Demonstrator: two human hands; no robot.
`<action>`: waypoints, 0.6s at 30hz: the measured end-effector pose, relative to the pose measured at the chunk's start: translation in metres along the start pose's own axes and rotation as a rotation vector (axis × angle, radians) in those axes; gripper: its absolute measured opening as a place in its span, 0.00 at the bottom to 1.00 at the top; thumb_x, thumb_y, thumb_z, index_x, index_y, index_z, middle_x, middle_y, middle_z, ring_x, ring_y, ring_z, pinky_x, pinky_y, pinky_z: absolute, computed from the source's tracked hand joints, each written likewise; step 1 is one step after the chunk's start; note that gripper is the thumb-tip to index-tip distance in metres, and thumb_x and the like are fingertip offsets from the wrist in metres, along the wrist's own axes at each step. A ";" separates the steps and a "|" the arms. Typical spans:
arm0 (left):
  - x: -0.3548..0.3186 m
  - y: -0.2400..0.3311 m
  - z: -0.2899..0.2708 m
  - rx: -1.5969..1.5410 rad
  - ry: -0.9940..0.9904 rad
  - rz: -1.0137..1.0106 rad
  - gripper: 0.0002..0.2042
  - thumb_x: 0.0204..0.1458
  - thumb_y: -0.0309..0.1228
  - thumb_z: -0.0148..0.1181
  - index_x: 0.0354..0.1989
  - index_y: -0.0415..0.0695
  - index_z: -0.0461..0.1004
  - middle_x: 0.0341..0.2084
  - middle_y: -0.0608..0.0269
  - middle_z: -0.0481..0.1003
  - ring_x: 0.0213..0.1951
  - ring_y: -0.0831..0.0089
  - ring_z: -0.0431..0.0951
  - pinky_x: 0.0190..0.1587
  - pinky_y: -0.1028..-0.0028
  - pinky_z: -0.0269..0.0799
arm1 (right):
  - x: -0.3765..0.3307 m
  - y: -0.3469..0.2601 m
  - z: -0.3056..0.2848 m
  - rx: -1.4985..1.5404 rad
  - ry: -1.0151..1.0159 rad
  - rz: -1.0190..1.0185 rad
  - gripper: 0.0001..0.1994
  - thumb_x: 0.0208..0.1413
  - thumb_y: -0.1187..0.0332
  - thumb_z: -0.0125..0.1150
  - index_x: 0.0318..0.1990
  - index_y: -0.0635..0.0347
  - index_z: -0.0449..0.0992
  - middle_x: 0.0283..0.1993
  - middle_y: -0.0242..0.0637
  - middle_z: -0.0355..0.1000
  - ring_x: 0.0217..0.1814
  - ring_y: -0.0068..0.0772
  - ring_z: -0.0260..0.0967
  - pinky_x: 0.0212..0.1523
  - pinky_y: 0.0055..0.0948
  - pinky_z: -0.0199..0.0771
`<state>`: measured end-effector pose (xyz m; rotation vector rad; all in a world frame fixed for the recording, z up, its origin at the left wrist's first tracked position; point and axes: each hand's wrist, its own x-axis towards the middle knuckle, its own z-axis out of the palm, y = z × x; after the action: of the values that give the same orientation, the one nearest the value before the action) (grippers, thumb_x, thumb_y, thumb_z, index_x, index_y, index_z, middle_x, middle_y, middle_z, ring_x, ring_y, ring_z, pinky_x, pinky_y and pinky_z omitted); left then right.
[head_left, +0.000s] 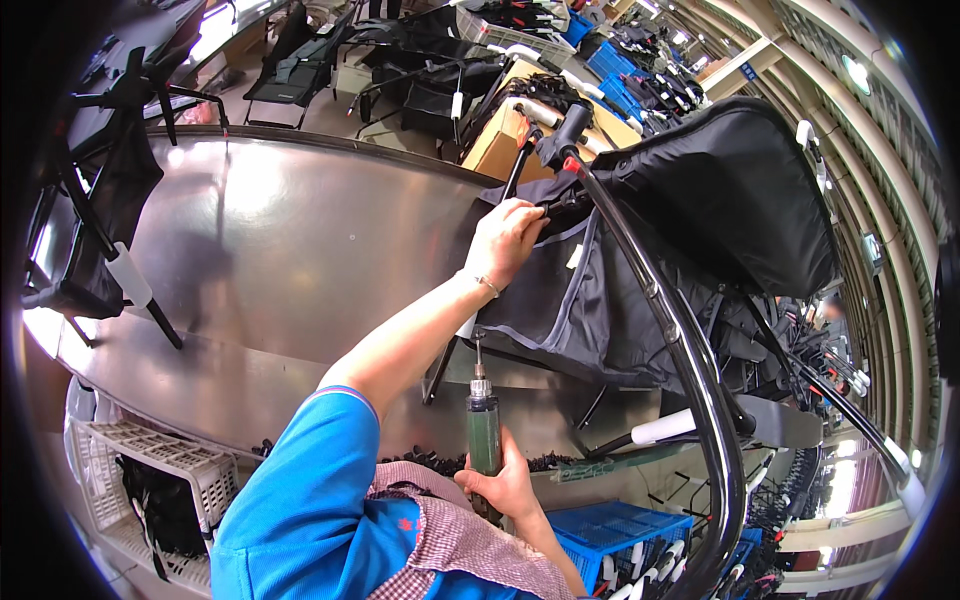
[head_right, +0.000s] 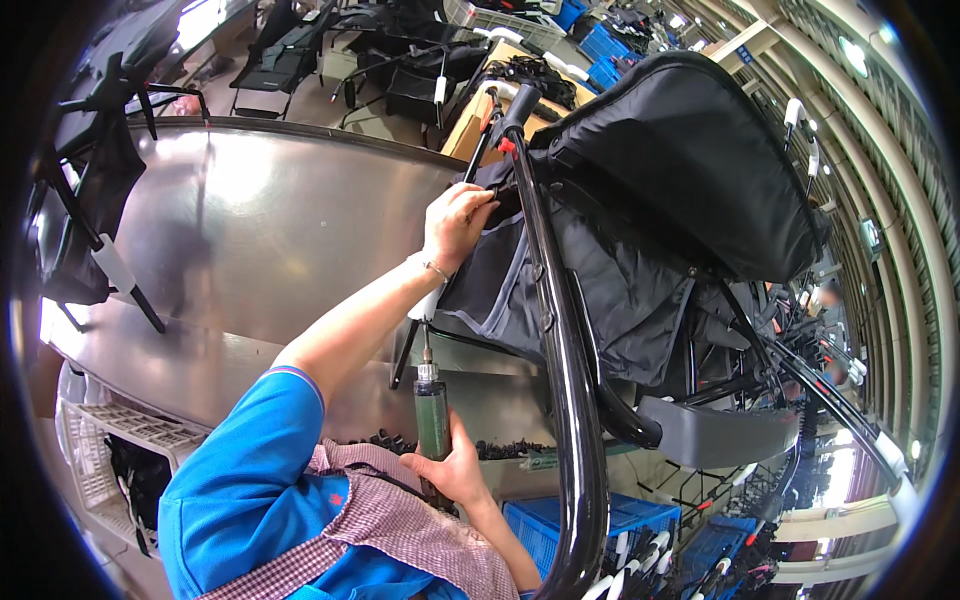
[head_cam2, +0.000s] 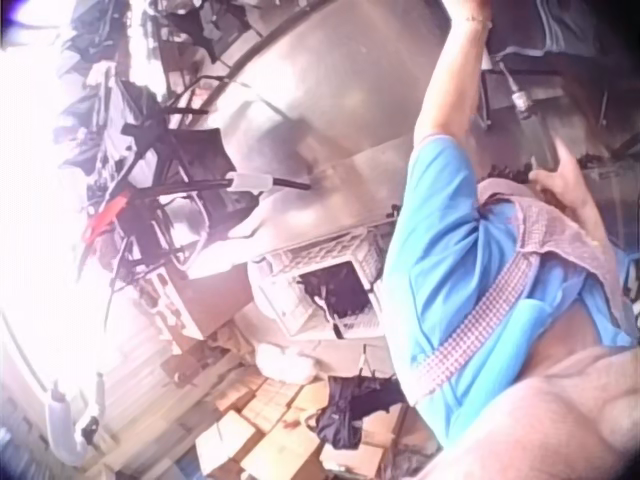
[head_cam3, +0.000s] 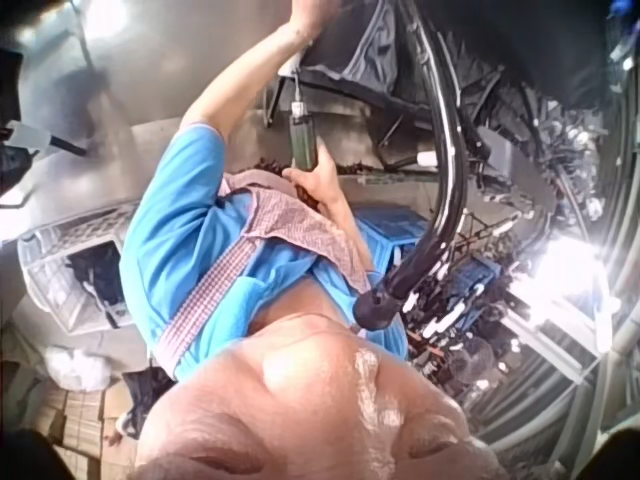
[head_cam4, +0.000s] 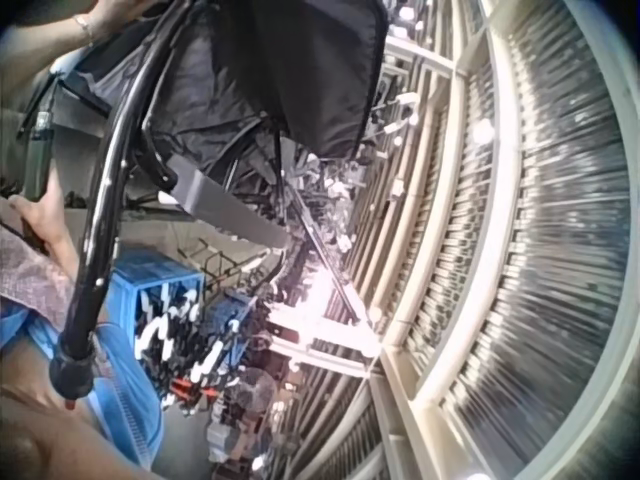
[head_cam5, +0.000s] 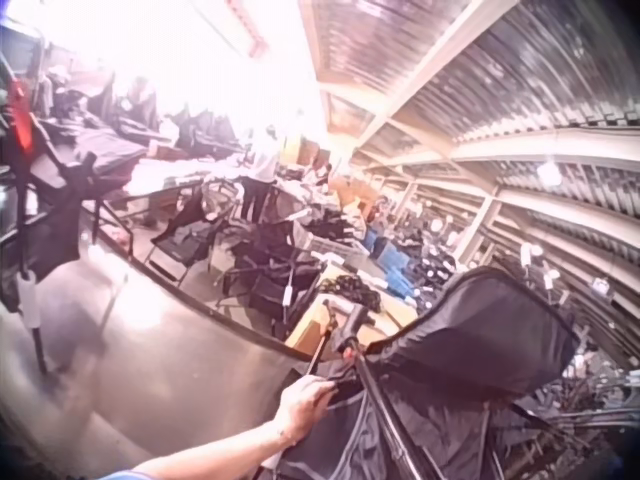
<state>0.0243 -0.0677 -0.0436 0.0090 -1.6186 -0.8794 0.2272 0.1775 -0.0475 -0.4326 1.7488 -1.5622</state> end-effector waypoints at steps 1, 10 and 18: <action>0.000 0.002 -0.001 -0.012 -0.005 -0.003 0.08 0.44 0.24 0.65 0.32 0.39 0.74 0.29 0.57 0.74 0.32 0.59 0.76 0.35 0.70 0.74 | 0.001 0.000 0.000 0.008 0.001 0.002 0.34 0.41 0.69 0.75 0.54 0.62 0.59 0.29 0.32 0.67 0.25 0.21 0.68 0.25 0.22 0.71; 0.007 -0.017 0.000 -0.275 -0.204 -0.252 0.12 0.40 0.24 0.69 0.33 0.39 0.72 0.30 0.59 0.71 0.33 0.62 0.74 0.36 0.69 0.72 | 0.014 -0.008 -0.005 0.064 0.015 -0.005 0.36 0.41 0.67 0.76 0.55 0.63 0.58 0.31 0.35 0.68 0.26 0.23 0.69 0.25 0.23 0.73; 0.003 -0.024 0.015 -0.248 -0.276 -0.165 0.20 0.49 0.29 0.62 0.51 0.39 0.67 0.45 0.50 0.71 0.49 0.52 0.70 0.52 0.63 0.65 | 0.014 -0.010 -0.014 0.083 0.073 -0.063 0.40 0.43 0.66 0.75 0.61 0.66 0.54 0.28 0.32 0.68 0.25 0.21 0.67 0.24 0.21 0.71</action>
<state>0.0003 -0.0781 -0.0534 -0.1611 -1.7703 -1.2489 0.2055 0.1759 -0.0426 -0.3977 1.7319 -1.7079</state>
